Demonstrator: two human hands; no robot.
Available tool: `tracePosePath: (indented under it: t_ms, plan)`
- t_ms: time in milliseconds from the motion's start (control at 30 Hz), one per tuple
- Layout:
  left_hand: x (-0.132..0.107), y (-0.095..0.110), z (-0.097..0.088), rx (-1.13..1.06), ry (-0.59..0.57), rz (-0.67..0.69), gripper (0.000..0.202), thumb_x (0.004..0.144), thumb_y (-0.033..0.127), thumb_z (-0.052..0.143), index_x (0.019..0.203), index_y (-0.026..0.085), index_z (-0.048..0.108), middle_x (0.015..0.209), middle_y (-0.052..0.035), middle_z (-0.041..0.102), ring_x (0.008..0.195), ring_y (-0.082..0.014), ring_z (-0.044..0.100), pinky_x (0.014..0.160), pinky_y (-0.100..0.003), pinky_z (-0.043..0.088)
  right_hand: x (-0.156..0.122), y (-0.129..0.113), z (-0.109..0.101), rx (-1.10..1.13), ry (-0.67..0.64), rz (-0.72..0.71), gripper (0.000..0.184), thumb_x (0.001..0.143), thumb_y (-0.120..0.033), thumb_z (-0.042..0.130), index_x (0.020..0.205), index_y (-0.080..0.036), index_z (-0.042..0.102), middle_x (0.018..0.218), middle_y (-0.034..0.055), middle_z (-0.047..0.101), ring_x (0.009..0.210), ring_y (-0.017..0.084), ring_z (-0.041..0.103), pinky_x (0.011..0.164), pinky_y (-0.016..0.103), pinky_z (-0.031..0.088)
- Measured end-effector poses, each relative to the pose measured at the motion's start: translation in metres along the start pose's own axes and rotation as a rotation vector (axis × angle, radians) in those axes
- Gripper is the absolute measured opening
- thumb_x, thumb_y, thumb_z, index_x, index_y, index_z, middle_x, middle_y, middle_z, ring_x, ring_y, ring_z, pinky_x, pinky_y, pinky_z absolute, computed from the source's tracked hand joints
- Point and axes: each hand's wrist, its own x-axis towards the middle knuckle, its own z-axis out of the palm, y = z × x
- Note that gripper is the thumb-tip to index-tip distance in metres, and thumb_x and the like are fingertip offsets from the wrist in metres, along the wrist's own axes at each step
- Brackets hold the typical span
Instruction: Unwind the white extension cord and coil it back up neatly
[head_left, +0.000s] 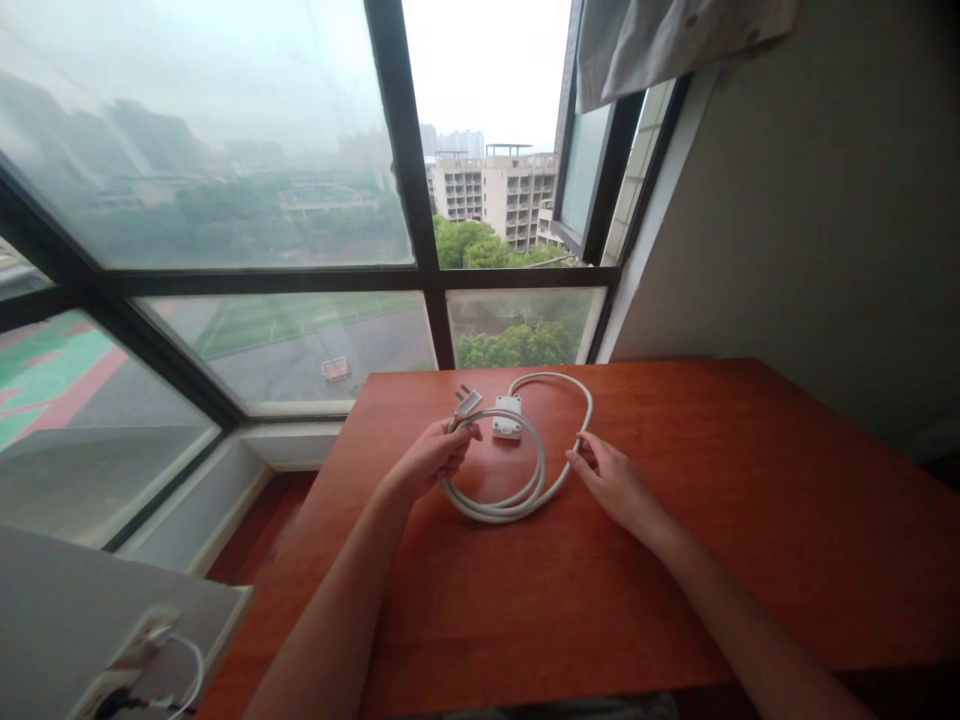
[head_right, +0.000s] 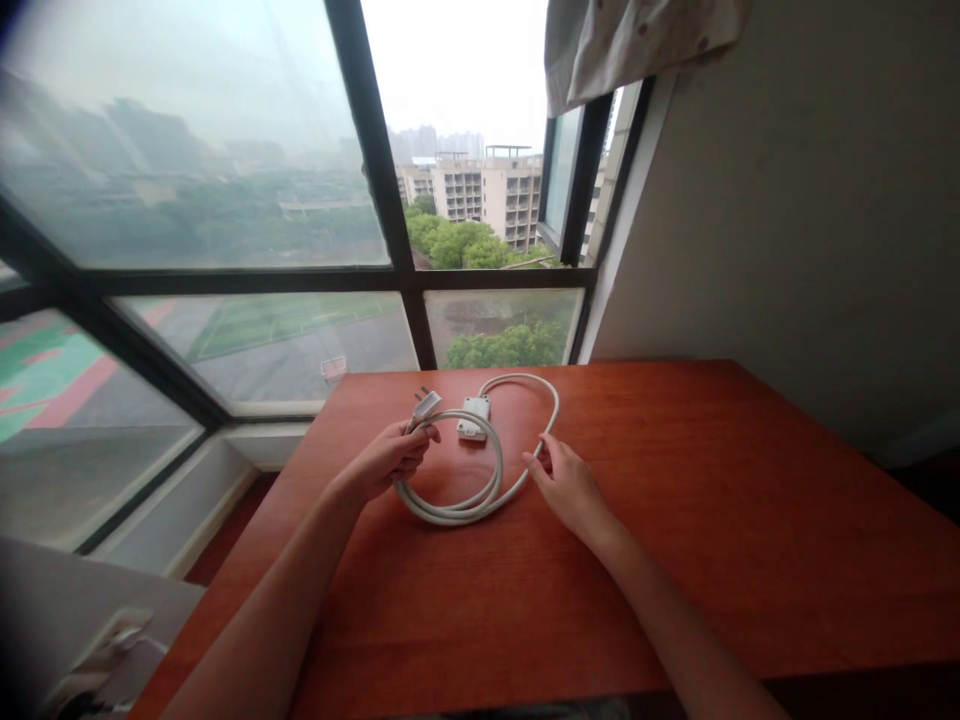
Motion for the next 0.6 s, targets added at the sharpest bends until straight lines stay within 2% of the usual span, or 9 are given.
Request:
tracePosePath:
  t_ms: [100, 167, 233, 333, 433, 500, 600]
  plan:
    - [0.0, -0.001, 0.004, 0.027, 0.003, 0.033, 0.026, 0.077, 0.039, 0.066, 0.083, 0.016, 0.055, 0.051, 0.0106, 0.029, 0.037, -0.0027, 0.02, 0.033, -0.015, 0.013, 0.007, -0.009, 0.016, 0.277, 0.027, 0.13, 0.061, 0.083, -0.06, 0.052, 0.127, -0.016, 0.05, 0.112, 0.0147, 0.064, 0.08, 0.022, 0.067, 0.07, 0.033, 0.052]
    - [0.001, -0.002, 0.007, 0.055, 0.016, 0.066, 0.025, 0.077, 0.038, 0.065, 0.082, 0.016, 0.056, 0.05, 0.0107, 0.029, 0.036, -0.0029, 0.02, 0.034, -0.015, 0.015, 0.012, -0.014, 0.025, 0.388, 0.002, 0.15, 0.064, 0.08, -0.062, 0.055, 0.124, -0.017, 0.051, 0.109, 0.0131, 0.064, 0.077, 0.021, 0.067, 0.065, 0.031, 0.052]
    - [0.004, -0.005, 0.01, 0.113, 0.041, 0.101, 0.022, 0.077, 0.036, 0.063, 0.082, 0.015, 0.057, 0.048, 0.0106, 0.03, 0.036, -0.0037, 0.022, 0.035, -0.015, 0.017, 0.016, -0.018, 0.035, 0.403, -0.005, 0.139, 0.065, 0.074, -0.059, 0.063, 0.123, -0.017, 0.051, 0.105, 0.0113, 0.065, 0.076, 0.021, 0.065, 0.064, 0.031, 0.052]
    - [0.013, -0.013, 0.011, 0.232, 0.113, 0.177, 0.017, 0.078, 0.032, 0.059, 0.079, 0.015, 0.059, 0.046, 0.0095, 0.032, 0.037, -0.0055, 0.026, 0.037, -0.017, 0.021, 0.021, -0.022, 0.046, 0.378, 0.001, 0.126, 0.069, 0.069, -0.041, 0.072, 0.129, -0.018, 0.046, 0.1, 0.0085, 0.064, 0.071, 0.018, 0.063, 0.062, 0.03, 0.053]
    - [0.027, -0.022, 0.009, 0.339, 0.194, 0.33, 0.012, 0.074, 0.026, 0.058, 0.07, 0.014, 0.06, 0.051, 0.0054, 0.043, 0.046, -0.0077, 0.037, 0.045, -0.018, 0.029, 0.022, -0.026, 0.052, 0.481, -0.033, 0.134, 0.062, 0.074, -0.033, 0.064, 0.131, -0.02, 0.042, 0.089, 0.0034, 0.064, 0.058, 0.014, 0.061, 0.053, 0.027, 0.051]
    - [0.033, -0.027, 0.008, 0.398, 0.235, 0.421, 0.013, 0.072, 0.024, 0.059, 0.064, 0.014, 0.059, 0.058, 0.0024, 0.051, 0.055, -0.0098, 0.045, 0.053, -0.019, 0.033, 0.02, -0.03, 0.051, 0.602, -0.074, 0.134, 0.052, 0.078, -0.037, 0.059, 0.124, -0.019, 0.045, 0.079, -0.0007, 0.062, 0.05, 0.012, 0.058, 0.048, 0.025, 0.048]
    - [0.034, -0.028, 0.01, 0.462, 0.282, 0.455, 0.016, 0.073, 0.026, 0.059, 0.062, 0.015, 0.057, 0.061, 0.0017, 0.054, 0.059, -0.0113, 0.047, 0.057, -0.02, 0.034, 0.015, -0.038, 0.044, 0.796, -0.143, 0.146, 0.045, 0.078, -0.046, 0.061, 0.111, -0.018, 0.05, 0.069, -0.0047, 0.057, 0.046, 0.011, 0.055, 0.043, 0.023, 0.046]
